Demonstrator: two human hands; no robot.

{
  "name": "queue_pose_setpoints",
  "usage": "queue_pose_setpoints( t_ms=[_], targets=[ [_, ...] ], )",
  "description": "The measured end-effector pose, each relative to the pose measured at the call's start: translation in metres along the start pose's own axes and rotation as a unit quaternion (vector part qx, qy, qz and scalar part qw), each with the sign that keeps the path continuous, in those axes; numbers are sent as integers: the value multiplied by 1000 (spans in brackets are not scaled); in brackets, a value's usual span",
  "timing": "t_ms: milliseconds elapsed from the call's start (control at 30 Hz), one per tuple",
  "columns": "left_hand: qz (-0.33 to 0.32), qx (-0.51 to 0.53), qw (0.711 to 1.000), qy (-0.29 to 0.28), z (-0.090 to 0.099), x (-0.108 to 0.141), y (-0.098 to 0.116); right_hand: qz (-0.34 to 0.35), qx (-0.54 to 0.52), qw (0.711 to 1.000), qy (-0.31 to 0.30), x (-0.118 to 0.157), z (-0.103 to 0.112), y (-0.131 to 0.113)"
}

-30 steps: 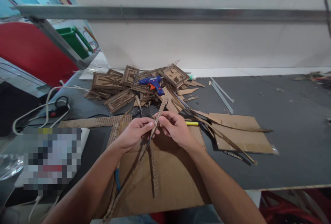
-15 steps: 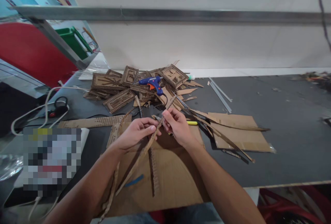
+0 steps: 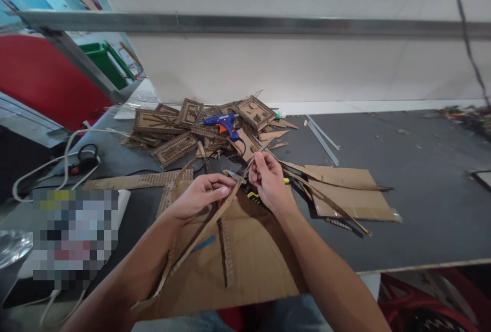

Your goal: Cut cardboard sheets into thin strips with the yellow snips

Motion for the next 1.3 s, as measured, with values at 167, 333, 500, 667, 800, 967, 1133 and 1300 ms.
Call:
queue_pose_setpoints(
  t_ms=[167,333,500,667,800,967,1133,1300],
  targets=[
    [18,-21,1000,-14,-3,1,-3,9,-26,999,38,-5,10,-5],
    [12,-61,997,-50,-10,2,-1,19,-54,996,62,-7,14,-11],
    [14,-101,993,-60,-12,3,-3,20,-56,997,48,-4,8,-9],
    [-3,-120,992,-48,-11,2,-1,17,23,1000,-1,0,-1,-5],
    [-12,-102,994,-34,-12,2,2,24,173,978,-112,9,-22,2],
    [-62,-88,994,20,-5,0,13,26,139,987,-80,8,-16,0],
    [-91,-212,969,87,11,-1,16,25,16,999,-42,-2,-8,-11],
    [-127,-426,894,62,1,2,21,-31,-42,996,-68,-3,-12,-8]
  ],
)
Point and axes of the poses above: each hand's wrist, its own x-axis away from the middle knuckle, its own z-axis out of the back of the hand, y = z × x, the point moved 10 cm from there along -x, towards the middle knuckle, and after that the axes turned 2 degrees about y, right-handed, at the moved point
